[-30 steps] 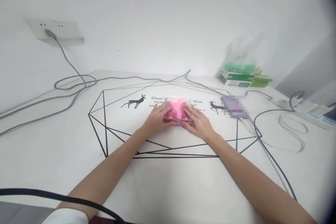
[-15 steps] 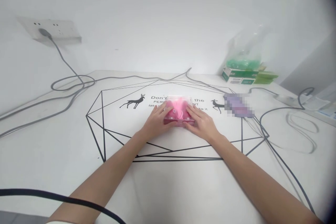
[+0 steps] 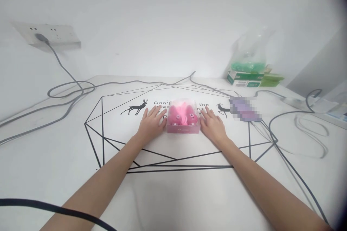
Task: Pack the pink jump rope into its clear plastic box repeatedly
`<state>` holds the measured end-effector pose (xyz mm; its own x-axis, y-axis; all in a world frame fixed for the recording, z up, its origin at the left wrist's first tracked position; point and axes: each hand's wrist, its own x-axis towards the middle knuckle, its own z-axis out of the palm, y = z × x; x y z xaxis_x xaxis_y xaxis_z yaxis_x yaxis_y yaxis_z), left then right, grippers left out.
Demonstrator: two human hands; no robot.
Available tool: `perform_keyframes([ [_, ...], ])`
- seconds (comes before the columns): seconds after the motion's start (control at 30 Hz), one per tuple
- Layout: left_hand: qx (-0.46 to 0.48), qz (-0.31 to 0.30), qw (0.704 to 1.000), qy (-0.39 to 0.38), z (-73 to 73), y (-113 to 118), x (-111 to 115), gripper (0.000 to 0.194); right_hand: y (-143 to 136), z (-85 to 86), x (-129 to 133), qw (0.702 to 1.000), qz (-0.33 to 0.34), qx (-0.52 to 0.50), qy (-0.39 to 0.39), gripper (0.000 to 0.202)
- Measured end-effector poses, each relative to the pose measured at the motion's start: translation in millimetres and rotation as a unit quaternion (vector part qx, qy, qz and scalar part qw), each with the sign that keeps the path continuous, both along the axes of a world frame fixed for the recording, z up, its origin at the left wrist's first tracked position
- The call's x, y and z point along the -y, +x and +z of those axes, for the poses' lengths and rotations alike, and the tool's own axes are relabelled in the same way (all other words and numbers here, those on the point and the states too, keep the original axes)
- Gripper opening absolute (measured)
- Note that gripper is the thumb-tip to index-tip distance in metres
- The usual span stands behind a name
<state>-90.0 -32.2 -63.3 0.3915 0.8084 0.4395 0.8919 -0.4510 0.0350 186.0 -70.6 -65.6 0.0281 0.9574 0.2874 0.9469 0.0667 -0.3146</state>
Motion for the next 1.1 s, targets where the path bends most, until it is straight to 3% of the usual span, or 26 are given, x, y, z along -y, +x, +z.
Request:
perform_keyframes([
  [0.27,-0.004,-0.001,0.996,-0.094,0.4,-1.2,-2.1,0.047,-3.4,2.3,-1.1,0.997,0.023,0.047,-0.060,0.049],
  [1.1,-0.016,-0.007,0.992,-0.124,-2.1,-2.7,-6.3,0.046,-3.3,5.9,0.3,0.995,0.018,0.065,-0.074,0.049],
])
